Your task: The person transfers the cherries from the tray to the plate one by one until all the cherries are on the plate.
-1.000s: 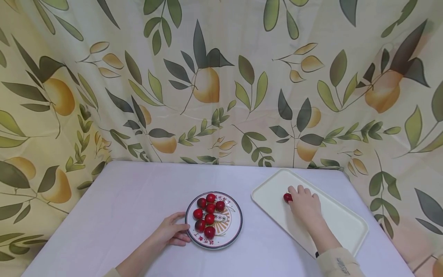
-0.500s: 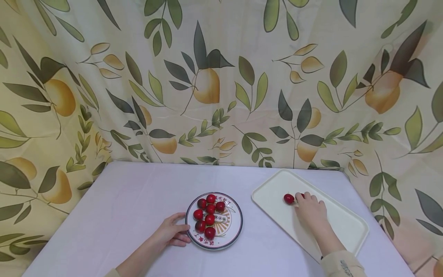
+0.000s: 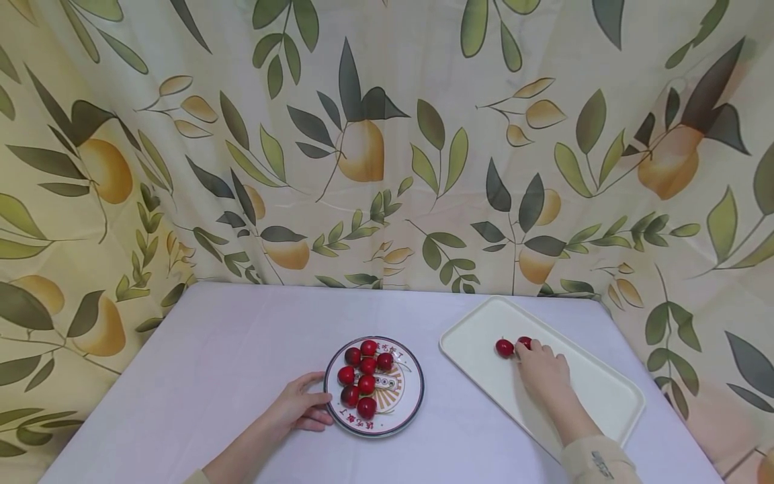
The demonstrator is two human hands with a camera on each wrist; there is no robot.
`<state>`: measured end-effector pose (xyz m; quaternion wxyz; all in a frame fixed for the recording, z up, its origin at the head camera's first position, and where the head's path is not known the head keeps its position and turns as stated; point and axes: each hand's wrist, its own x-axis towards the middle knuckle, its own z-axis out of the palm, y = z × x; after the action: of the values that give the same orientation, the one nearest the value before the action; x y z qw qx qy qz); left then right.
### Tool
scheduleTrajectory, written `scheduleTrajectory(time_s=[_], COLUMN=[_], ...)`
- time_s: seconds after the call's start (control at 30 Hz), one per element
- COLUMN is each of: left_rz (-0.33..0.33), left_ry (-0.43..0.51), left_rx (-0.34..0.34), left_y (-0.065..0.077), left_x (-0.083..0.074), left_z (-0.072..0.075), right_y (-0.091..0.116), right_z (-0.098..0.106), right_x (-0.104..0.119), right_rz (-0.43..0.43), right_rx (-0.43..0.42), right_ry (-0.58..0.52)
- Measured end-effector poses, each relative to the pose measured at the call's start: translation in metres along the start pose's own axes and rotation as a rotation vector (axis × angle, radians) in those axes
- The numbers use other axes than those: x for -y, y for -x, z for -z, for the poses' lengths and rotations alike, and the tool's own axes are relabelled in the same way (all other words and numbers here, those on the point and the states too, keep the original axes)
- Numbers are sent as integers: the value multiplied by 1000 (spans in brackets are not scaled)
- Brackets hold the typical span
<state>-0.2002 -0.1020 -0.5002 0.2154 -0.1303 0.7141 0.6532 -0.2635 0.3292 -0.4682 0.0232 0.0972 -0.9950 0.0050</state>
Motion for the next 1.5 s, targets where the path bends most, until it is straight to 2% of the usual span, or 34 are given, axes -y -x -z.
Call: scheduleTrajectory(time_s=[0.5, 0.83, 0.93, 1.1, 1.5], left_rz=[-5, -3, -3, -10, -41], left_ry=[9, 11, 12, 21, 27], left_rx=[8, 11, 11, 17, 42], left_y=[0, 0, 0, 0, 2], left_x=[0, 0, 0, 0, 2], left_z=[0, 1, 1, 1, 3], right_y=[-1, -8, -11, -13, -13], right_z=[0, 18, 25, 33, 39], right_x=[4, 19, 30, 53, 117], right_rz=[47, 149, 168, 211, 358], right_rx=[-71, -309, -351, -374, -348], right_ry=[25, 74, 78, 86, 104])
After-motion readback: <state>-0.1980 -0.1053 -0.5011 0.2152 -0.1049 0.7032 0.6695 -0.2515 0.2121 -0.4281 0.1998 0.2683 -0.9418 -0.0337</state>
